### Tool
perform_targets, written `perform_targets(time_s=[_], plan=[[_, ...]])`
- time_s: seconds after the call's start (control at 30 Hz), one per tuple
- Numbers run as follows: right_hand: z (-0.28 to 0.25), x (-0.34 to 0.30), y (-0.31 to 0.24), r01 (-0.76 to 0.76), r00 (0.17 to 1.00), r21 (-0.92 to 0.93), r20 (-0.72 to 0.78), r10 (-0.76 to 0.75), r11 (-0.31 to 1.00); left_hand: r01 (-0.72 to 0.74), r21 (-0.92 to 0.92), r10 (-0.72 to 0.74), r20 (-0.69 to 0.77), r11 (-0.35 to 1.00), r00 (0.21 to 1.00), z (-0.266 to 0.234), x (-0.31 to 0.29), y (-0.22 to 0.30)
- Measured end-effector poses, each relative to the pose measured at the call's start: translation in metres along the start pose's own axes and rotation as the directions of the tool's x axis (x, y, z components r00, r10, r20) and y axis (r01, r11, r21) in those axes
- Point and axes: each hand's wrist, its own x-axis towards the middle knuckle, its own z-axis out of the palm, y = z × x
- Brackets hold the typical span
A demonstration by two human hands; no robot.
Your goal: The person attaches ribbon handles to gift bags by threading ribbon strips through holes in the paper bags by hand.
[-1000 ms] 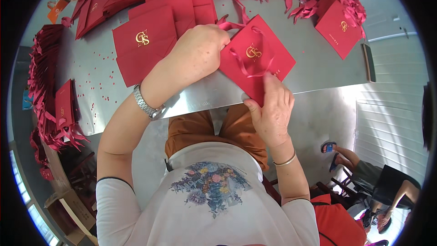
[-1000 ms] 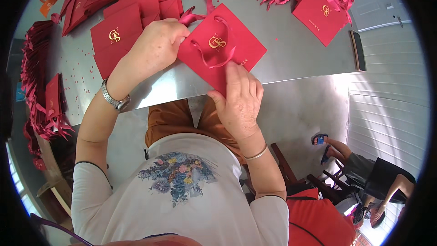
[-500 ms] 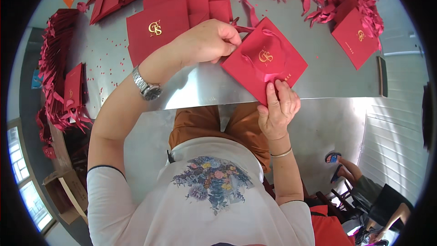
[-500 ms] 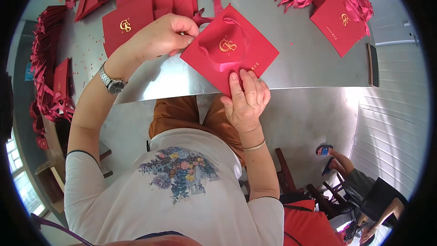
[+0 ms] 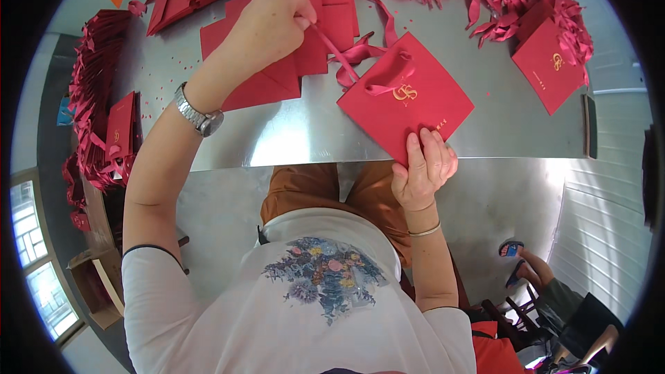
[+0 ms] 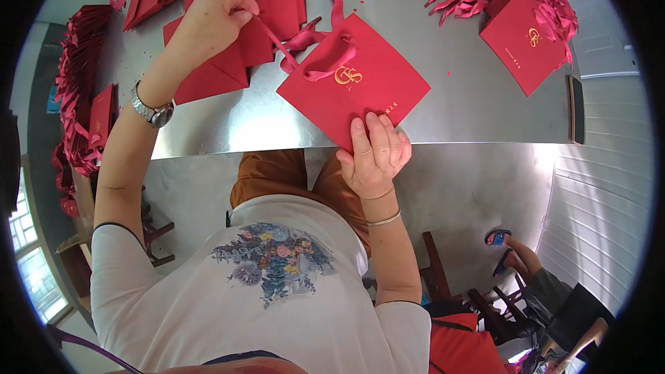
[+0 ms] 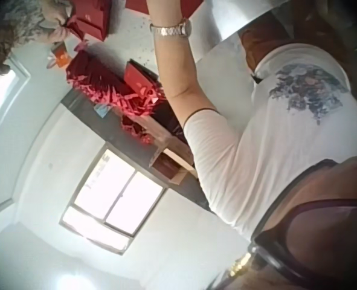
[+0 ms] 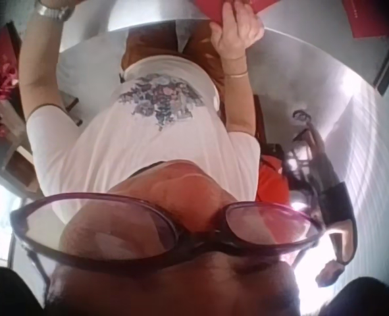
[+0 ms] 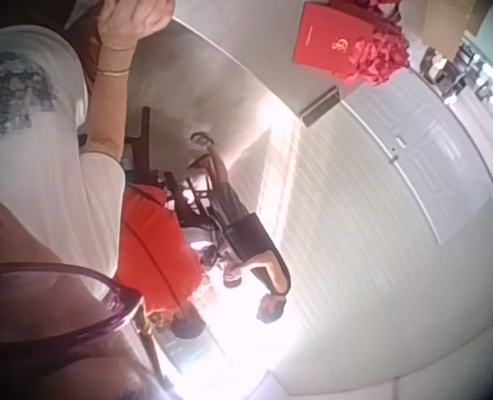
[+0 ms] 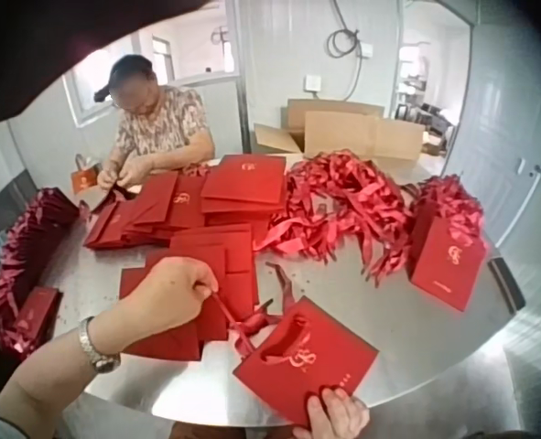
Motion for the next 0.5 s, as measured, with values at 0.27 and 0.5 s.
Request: perform_targets(time_s=[0.27, 0.5], plan=[[0.000, 0.000, -0.001, 0.011, 1.000, 0.003, 0.004, -0.011, 1.000, 0.003, 0.195, 0.040, -0.217, 0.981, 0.975, -0.006, 0.006, -0.021], [0.003, -0.004, 0.000, -0.004, 0.999, 0.007, -0.035, 0.005, 1.000, -0.424, 0.051, 0.426, -0.030, 0.904, 0.904, 0.025, 0.010, 0.033]])
